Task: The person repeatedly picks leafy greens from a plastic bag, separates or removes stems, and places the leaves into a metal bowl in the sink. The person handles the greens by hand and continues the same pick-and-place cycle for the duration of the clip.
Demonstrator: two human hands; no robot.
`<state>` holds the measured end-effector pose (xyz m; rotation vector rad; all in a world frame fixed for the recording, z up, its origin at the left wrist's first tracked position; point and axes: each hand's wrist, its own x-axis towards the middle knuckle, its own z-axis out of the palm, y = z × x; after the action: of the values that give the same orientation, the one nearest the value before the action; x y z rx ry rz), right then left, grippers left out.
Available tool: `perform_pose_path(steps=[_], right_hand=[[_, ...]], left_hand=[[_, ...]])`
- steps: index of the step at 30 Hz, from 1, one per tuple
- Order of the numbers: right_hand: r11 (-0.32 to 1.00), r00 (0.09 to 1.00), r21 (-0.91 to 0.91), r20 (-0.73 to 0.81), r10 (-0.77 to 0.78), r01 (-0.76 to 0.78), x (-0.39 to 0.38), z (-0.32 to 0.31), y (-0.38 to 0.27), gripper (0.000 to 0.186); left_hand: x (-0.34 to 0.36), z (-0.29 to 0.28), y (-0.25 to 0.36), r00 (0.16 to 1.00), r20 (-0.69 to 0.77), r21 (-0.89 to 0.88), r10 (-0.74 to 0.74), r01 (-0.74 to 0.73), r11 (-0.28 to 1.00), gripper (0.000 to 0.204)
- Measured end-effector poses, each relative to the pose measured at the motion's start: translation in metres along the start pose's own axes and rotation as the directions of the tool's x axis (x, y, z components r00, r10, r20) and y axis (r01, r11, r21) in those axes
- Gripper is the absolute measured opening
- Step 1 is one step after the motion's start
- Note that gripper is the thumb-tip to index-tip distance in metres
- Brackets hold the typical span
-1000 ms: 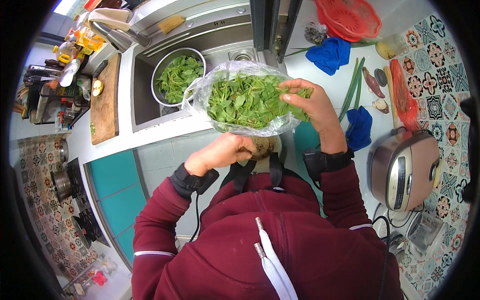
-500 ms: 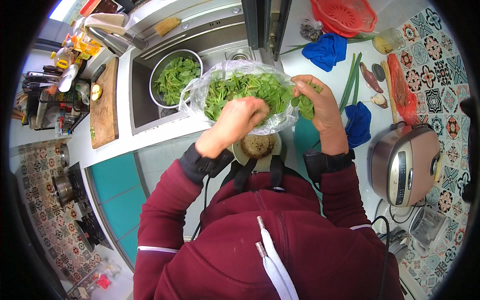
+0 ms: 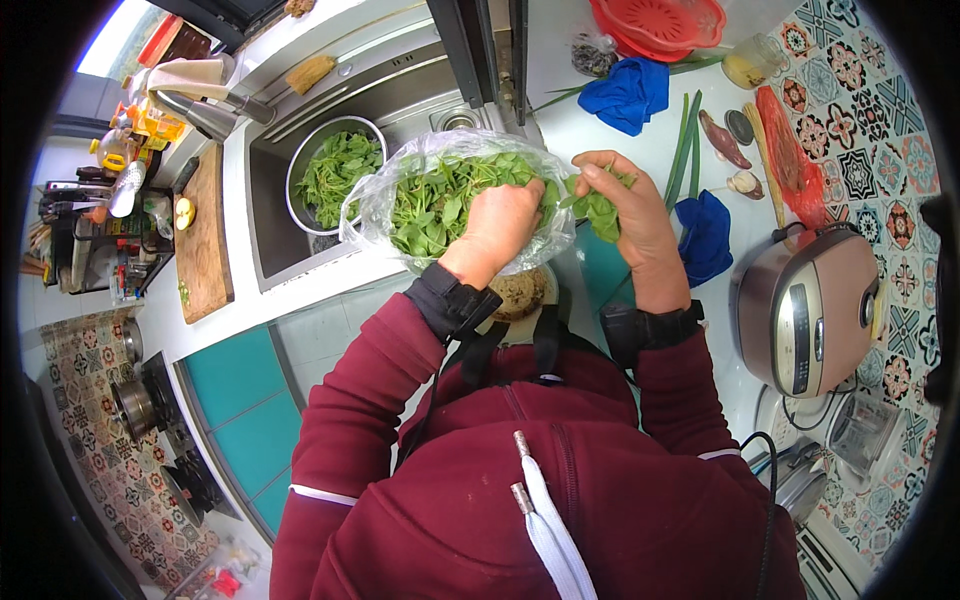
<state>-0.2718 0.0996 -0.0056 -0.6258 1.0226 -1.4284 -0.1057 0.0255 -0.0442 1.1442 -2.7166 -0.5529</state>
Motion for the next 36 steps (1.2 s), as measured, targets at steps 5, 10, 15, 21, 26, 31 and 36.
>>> perform_pose_path(steps=[5,10,15,21,26,31,36], right_hand=[[0.999,0.999,-0.046,0.036,-0.007,0.009,0.002,0.002,0.002,0.021],[0.973,0.996,-0.224,0.081,-0.036,0.053,0.006,0.016,0.006,0.02],[0.951,0.993,-0.305,0.121,-0.018,0.054,0.009,0.042,0.009,0.022],[0.654,0.973,-0.723,0.202,-0.11,0.224,0.018,0.08,0.021,0.041],[0.444,0.952,-0.842,0.261,-0.158,0.305,0.024,0.086,0.032,0.039],[0.586,0.978,-0.786,0.202,-0.057,0.197,0.027,0.084,0.033,0.033],[0.539,0.982,-0.825,0.186,-0.026,0.17,0.026,0.086,0.027,0.032]], left_hand=[[-0.005,-0.015,-0.019,0.998,-0.056,-0.183,-0.033,0.022,0.983,0.012],[-0.027,-0.058,-0.045,0.988,-0.027,-0.348,-0.153,0.134,0.928,0.012],[-0.041,-0.083,-0.055,0.961,0.02,-0.637,-0.275,0.225,0.738,0.009],[-0.05,-0.097,-0.056,0.982,-0.074,-0.631,-0.176,0.09,0.771,0.006],[-0.052,-0.096,-0.064,0.977,0.007,-0.751,-0.211,0.144,0.645,0.007],[-0.054,-0.096,-0.069,0.971,0.056,-0.906,-0.234,0.148,0.397,0.008],[-0.056,-0.103,-0.066,0.931,0.076,-0.929,-0.357,0.197,0.314,0.014]])
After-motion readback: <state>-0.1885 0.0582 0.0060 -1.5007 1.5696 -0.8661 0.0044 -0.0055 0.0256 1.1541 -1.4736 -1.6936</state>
